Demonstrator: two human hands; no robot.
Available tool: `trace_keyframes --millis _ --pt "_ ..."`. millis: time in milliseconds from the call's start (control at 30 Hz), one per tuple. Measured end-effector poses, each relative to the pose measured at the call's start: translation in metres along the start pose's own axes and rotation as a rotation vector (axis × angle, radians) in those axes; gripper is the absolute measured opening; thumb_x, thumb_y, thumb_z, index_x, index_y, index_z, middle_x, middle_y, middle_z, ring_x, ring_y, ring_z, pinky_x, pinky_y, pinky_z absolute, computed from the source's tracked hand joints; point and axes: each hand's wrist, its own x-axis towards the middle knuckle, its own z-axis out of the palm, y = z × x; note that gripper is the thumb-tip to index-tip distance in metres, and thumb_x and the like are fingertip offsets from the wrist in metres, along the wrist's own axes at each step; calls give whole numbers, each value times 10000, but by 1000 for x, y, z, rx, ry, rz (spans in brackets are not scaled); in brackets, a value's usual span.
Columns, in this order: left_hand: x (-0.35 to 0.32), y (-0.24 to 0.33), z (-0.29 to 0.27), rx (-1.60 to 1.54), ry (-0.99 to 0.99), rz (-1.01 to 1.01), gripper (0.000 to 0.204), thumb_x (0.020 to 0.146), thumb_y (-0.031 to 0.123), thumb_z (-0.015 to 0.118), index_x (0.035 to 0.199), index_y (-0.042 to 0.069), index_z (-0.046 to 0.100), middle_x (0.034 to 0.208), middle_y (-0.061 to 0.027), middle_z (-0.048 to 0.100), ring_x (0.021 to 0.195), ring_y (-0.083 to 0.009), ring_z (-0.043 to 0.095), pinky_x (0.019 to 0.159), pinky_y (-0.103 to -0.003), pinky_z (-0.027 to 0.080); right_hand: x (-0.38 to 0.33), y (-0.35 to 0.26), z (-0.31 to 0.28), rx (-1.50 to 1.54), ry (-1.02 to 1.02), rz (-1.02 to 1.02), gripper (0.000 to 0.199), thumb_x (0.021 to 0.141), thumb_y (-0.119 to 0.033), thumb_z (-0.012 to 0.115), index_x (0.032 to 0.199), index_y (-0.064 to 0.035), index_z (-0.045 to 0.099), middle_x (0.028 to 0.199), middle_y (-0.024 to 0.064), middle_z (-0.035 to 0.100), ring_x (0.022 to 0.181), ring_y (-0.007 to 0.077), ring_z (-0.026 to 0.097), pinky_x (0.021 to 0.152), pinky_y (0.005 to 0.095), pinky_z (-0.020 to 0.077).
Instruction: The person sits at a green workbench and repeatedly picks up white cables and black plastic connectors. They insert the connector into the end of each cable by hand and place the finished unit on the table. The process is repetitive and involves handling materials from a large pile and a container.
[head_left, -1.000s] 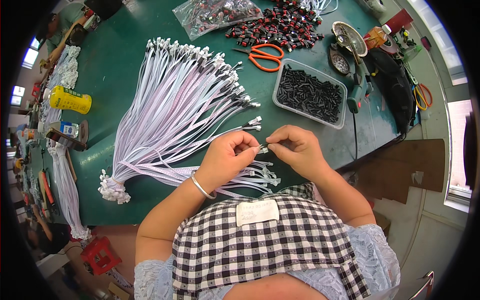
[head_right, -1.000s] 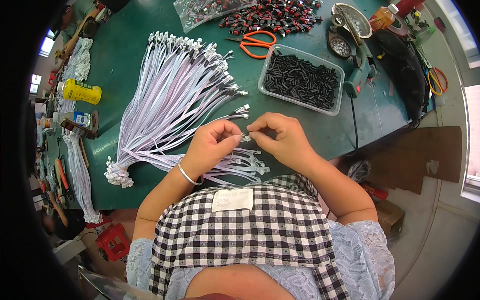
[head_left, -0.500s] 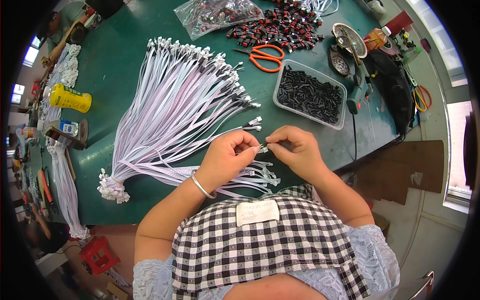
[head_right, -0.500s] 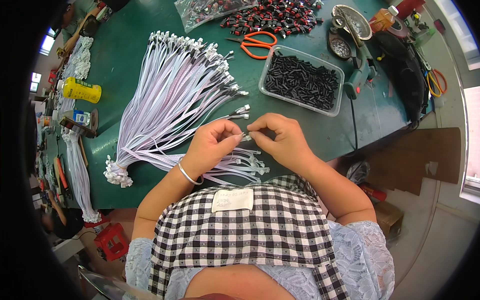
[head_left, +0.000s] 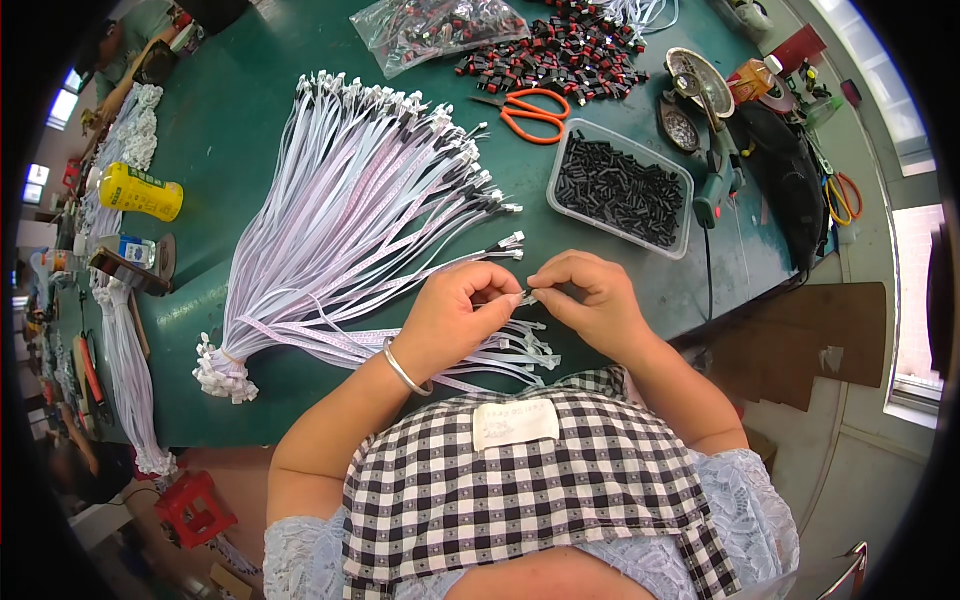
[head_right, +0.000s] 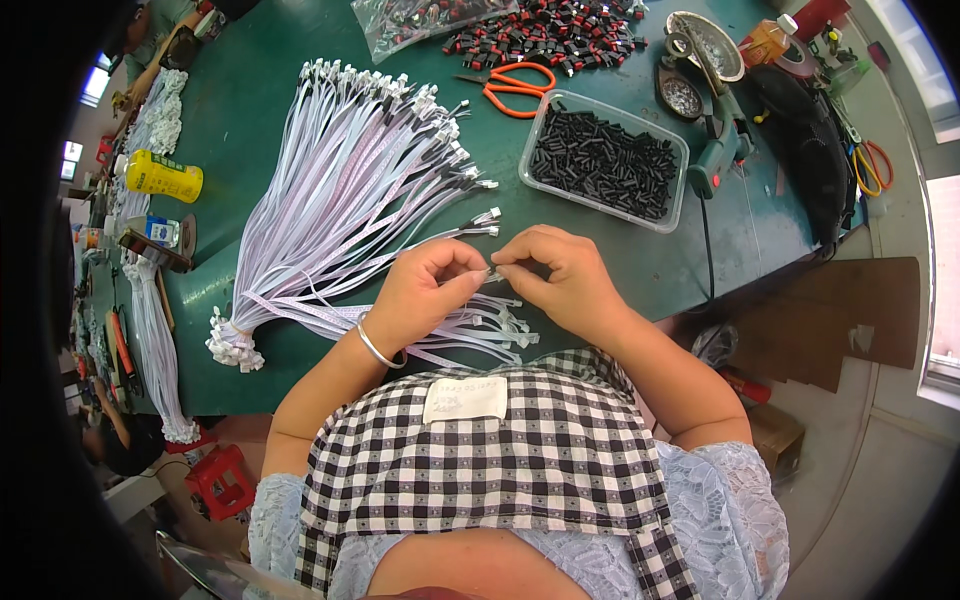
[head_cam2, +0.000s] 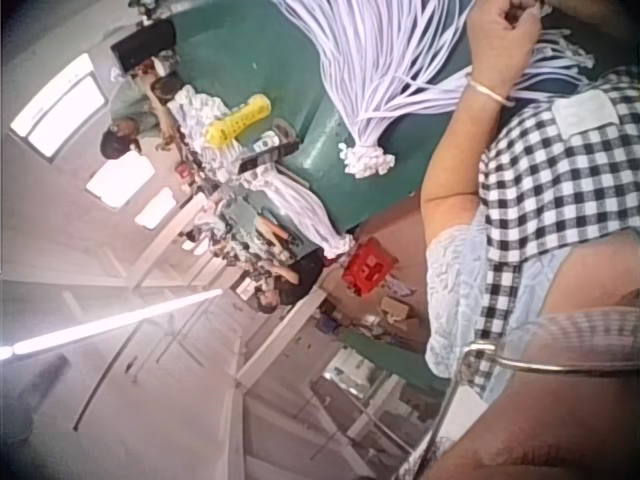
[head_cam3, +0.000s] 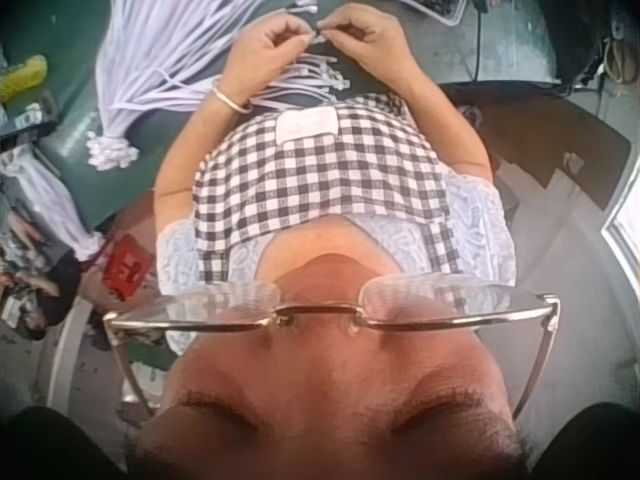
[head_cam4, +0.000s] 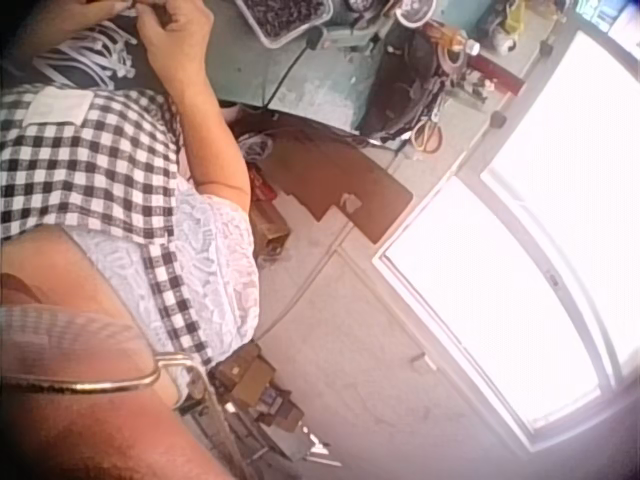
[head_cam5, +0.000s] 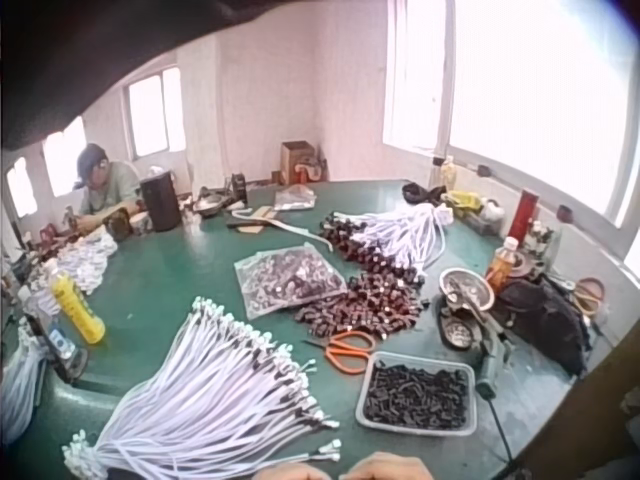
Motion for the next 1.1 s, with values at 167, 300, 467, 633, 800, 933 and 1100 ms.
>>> trace_keyframes --millis 167,300,467,633,800,933,1100 --pt "-3 7 -16 290 -191 148 289 772 49 679 1050 12 609 958 -60 539 747 -115 547 635 -243 460 3 0 -3 -4 -69 42 111 771 18 653 877 -14 654 815 59 614 707 132 604 615 243 474" --pt "-2 3 -23 446 -102 216 308 769 31 666 1074 22 617 823 -55 592 692 -103 567 622 -238 464 10 0 -4 -19 -125 -57 104 754 18 653 845 -29 639 795 61 602 714 137 594 603 263 469" --pt "-5 10 -15 233 -38 25 348 763 17 671 1104 32 604 724 -40 637 602 -86 576 585 -225 464 15 -2 0 -108 -191 -113 102 736 19 654 818 -34 626 760 67 594 691 157 586 590 287 457" --pt "-4 9 -13 271 82 105 366 747 2 687 1099 38 593 714 -44 646 599 -79 580 573 -219 461 18 -7 11 -14 -157 49 99 741 16 652 829 -25 634 762 72 602 671 177 592 593 286 456" --pt "6 5 -13 464 225 305 313 739 15 696 1034 62 602 715 -49 629 588 -124 584 567 -243 467 31 -3 7 -69 -94 -71 155 750 7 657 897 -40 656 838 98 622 783 216 615 680 296 486" --pt "24 9 -25 824 277 401 220 733 64 691 937 78 611 790 -62 618 772 -251 576 702 -348 465 32 -18 3 -355 100 -263 234 739 -43 683 970 -60 649 954 107 616 911 277 578 810 372 460" --pt "13 6 -24 804 278 529 165 739 97 690 880 67 608 892 -83 586 854 -288 540 766 -367 436 -7 -21 4 -407 -228 -391 133 751 -109 698 868 -82 641 884 39 615 824 234 569 780 354 415"
